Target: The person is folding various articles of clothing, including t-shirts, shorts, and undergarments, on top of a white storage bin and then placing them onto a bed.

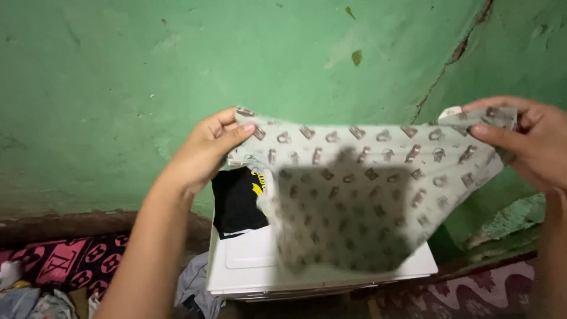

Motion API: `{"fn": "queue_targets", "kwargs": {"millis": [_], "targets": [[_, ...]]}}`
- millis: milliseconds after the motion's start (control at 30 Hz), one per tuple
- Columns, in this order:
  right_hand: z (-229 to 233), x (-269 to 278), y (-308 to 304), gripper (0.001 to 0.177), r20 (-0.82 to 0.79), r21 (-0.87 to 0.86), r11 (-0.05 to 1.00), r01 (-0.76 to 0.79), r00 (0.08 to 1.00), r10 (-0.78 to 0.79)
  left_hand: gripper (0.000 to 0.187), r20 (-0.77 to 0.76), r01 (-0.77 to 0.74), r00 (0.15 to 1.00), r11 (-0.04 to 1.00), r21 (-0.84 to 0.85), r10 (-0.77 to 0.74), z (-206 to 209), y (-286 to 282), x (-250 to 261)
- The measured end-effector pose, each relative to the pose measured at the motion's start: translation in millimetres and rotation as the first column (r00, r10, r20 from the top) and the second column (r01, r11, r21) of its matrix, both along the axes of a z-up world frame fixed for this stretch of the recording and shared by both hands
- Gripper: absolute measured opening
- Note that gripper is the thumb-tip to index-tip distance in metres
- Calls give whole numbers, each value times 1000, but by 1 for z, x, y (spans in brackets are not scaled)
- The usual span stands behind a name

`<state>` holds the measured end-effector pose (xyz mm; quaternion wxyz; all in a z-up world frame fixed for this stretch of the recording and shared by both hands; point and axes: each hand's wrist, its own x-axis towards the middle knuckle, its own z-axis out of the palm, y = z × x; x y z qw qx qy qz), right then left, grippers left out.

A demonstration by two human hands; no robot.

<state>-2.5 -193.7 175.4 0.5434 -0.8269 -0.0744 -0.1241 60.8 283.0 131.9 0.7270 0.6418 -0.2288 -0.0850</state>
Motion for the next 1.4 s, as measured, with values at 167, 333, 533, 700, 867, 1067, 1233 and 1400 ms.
{"fn": "queue_targets", "kwargs": {"millis": [167,333,533,700,867,1067,1233,1400], "targets": [[-43,37,-26,20,-50,121,991,65,997,-59,19,-75,-91,994,985,-145,81,-24,-20,14],[-61,79,-22,23,-121,107,974,202,975,-188,34,251,-426,879,904,30,406,-52,-25,60],[-36,79,-18,17,53,152,969,194,977,-204,35,651,-732,482,678,-70,587,15,-40,42],[-44,18,30,6,205,206,935,290,921,-331,30,766,-780,362,623,-63,530,-28,-35,15],[-204,-26,-21,9,57,-133,962,240,971,-234,8,859,-743,422,654,143,291,-192,-3,-15],[-328,-79,-52,21,-321,-237,955,176,914,-248,7,794,-550,602,764,336,85,-260,1,-94],[-308,-105,-40,15,-272,-234,966,108,947,-172,15,506,-344,862,713,611,-18,-233,2,-122],[-324,-92,-55,14,-154,-296,951,84,979,-134,5,589,-370,805,713,595,-73,-233,10,-116]]}}
